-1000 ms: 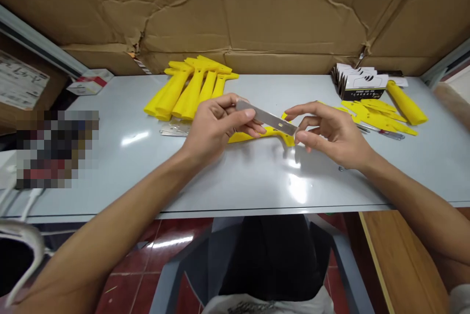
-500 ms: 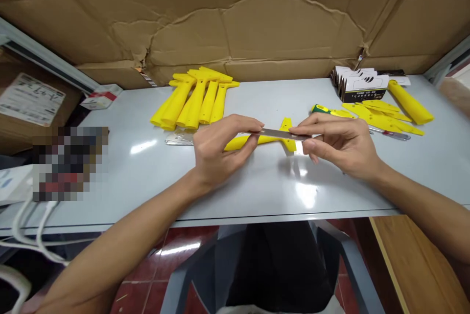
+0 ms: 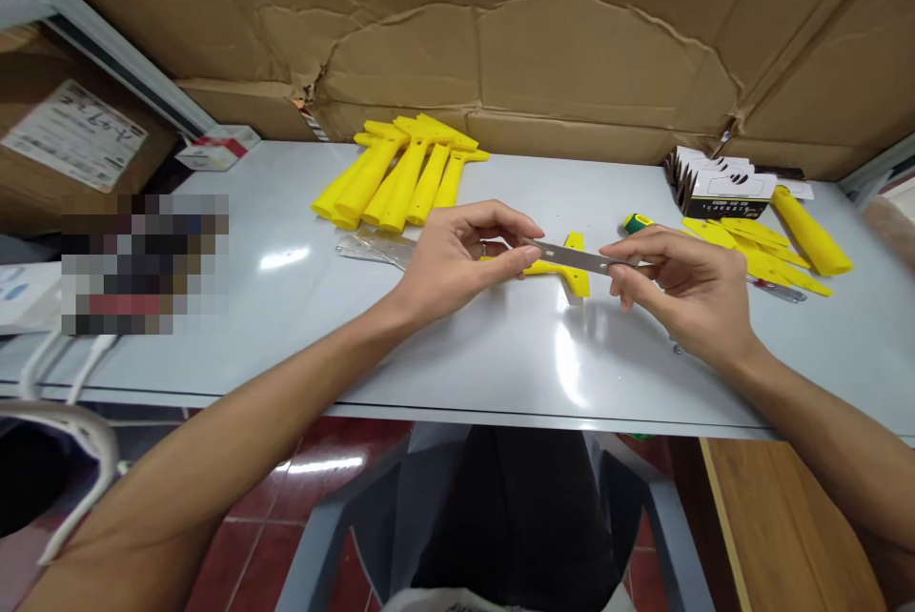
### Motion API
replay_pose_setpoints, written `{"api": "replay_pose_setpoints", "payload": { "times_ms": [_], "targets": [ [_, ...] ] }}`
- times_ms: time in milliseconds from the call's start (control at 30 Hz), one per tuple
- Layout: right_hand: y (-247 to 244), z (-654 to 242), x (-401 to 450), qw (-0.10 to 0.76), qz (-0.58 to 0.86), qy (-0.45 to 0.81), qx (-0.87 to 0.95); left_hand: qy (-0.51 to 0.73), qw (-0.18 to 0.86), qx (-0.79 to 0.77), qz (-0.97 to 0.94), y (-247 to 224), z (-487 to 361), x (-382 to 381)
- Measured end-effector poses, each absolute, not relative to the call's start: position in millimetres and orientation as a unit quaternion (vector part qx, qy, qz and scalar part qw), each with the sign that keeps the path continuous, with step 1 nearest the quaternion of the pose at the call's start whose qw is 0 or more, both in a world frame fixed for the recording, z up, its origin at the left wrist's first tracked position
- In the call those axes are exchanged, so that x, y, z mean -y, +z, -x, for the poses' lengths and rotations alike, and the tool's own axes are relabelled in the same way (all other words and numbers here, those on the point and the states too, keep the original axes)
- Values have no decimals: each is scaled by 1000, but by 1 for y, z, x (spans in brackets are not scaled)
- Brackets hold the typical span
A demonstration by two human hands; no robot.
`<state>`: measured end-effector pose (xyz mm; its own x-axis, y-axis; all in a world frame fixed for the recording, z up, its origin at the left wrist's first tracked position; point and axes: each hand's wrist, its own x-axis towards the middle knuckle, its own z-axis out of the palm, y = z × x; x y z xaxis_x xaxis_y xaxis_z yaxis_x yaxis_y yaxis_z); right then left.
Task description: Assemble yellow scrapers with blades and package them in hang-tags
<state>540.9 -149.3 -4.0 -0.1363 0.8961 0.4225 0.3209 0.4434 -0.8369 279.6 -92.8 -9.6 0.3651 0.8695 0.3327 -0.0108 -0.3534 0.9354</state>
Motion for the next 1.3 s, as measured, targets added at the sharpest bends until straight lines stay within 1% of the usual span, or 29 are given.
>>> {"api": "replay_pose_setpoints", "payload": {
  "times_ms": [100,167,233,300,400,467,500,567,667,800,1033,1200,1300],
  "targets": [
    [-3,-541,149,437,438,256,743,467,463,-302,-690,-11,-281,96],
    [-3,-543,146,405,441,230,767,459,433,-306,-713,-14,-281,96],
    [-4,-548,140,398,467,225,757,451,351,-329,-752,-18,-280,94],
    [-6,-555,132,423,498,259,711,415,226,-361,-804,-23,-278,91],
    [-12,-566,119,487,507,329,631,286,54,-390,-873,-29,-277,86],
    [-16,-570,114,506,497,369,601,205,-9,-393,-896,-31,-277,84],
    [-18,-570,112,500,493,391,595,179,-26,-390,-903,-31,-278,84],
    [-21,-570,111,465,488,434,597,152,-37,-375,-914,-30,-279,85],
    [-26,-568,113,410,488,470,611,152,-27,-365,-918,-27,-280,89],
    [-29,-568,115,395,490,451,633,195,-15,-368,-909,-27,-280,95],
    [-15,-561,124,364,508,436,647,292,-33,-296,-909,-31,-279,98],
    [-10,-557,128,345,516,402,673,282,-56,-293,-912,-29,-279,100],
    [-9,-556,128,338,516,382,689,245,-103,-295,-918,-30,-279,102]
  ]
}}
